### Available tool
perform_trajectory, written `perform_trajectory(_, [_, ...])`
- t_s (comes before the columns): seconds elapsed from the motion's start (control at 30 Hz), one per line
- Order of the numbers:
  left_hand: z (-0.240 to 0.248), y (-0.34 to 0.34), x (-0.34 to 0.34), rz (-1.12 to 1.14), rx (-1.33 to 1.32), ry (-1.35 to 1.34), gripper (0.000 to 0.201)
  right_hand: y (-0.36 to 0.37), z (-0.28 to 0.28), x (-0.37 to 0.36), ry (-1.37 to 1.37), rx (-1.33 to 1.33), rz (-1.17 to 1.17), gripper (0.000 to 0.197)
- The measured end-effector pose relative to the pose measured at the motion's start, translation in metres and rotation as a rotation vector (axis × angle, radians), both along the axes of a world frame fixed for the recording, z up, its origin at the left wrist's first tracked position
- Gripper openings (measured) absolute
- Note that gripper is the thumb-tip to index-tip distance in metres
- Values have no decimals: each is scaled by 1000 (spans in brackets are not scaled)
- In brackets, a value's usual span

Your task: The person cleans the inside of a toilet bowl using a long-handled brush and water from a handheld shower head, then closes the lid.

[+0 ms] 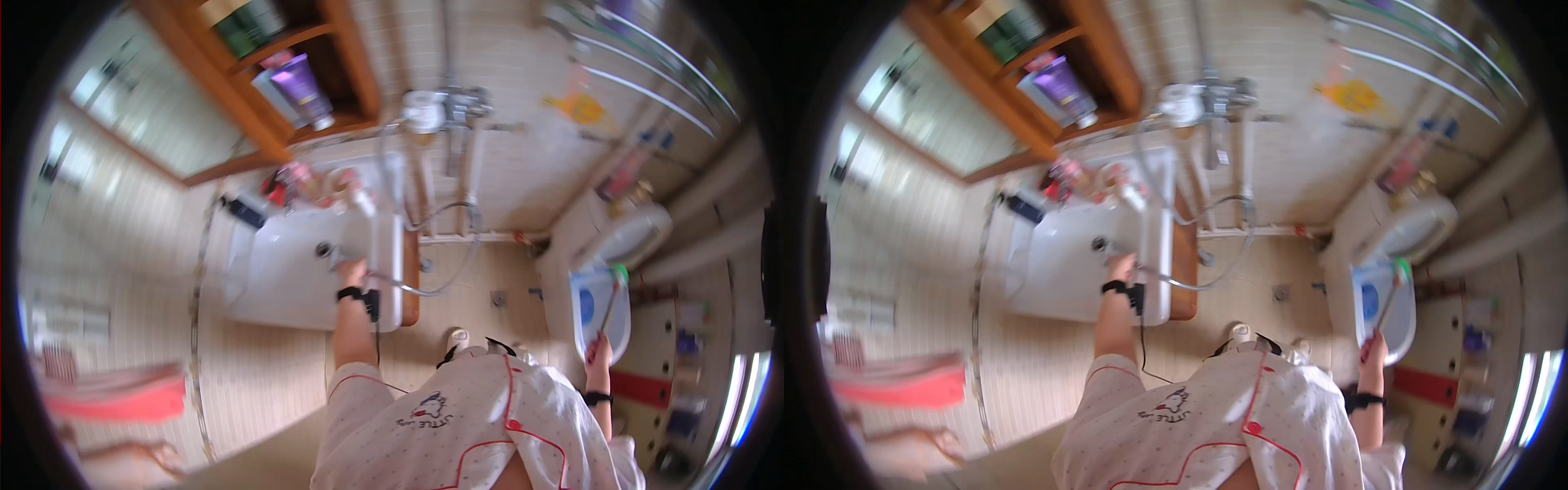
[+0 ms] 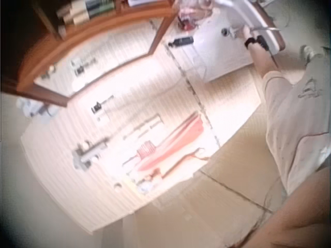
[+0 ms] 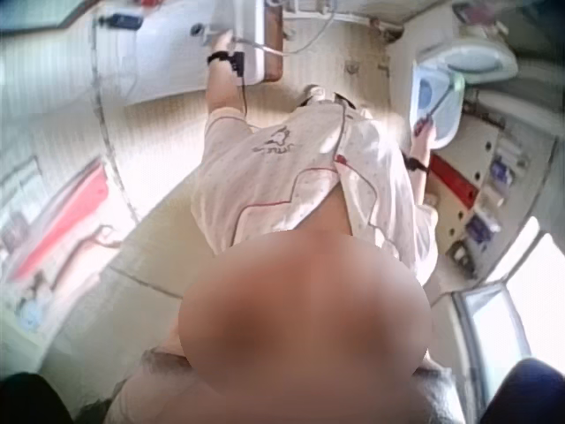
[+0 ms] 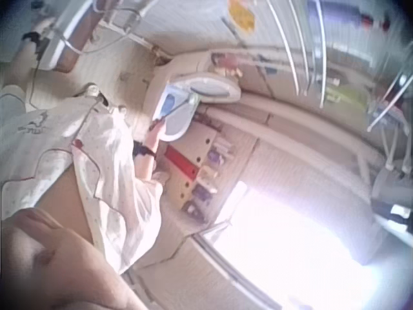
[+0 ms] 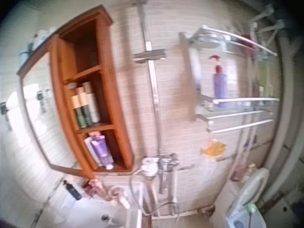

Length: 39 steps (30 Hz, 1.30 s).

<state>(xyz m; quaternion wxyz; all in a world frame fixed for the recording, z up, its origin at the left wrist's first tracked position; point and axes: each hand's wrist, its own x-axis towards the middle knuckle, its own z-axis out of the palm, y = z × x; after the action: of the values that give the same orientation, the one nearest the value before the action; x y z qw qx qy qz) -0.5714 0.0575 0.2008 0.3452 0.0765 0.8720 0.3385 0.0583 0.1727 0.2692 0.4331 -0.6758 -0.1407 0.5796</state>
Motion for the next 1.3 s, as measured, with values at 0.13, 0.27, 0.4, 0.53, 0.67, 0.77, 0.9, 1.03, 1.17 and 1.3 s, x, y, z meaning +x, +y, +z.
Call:
perform_trajectory(0.13, [-14,-46,-32,147,372,-472,24,-6,30,-27,-4,-42,37,16])
perform_trajectory(0.27, [-4,-63,-24,121,612,-354,17,-16,32,-17,14,-8,13,11])
perform_trajectory(0.4, [52,-35,63,472,587,-390,11,-27,19,31,23,-11,-99,9])
perform_trajectory(0.53, [91,-30,159,335,631,-148,20,-30,-5,77,107,-26,-181,10])
perform_trajectory(0.67, [115,0,281,159,805,126,33,-30,-11,133,130,-34,-151,13])
perform_trajectory(0.77, [118,32,384,-103,792,143,29,-35,-8,187,129,-26,-158,18])
perform_trajectory(0.9, [97,89,501,-466,850,94,28,-38,-11,271,97,-26,-132,16])
perform_trajectory(1.03, [74,149,573,-663,870,34,38,-36,-4,322,82,-42,-135,12])
perform_trajectory(1.17, [83,194,629,-752,910,56,40,-32,0,351,83,-73,-152,12])
perform_trajectory(1.3, [106,227,648,-826,953,31,36,-20,5,351,88,-72,-115,14])
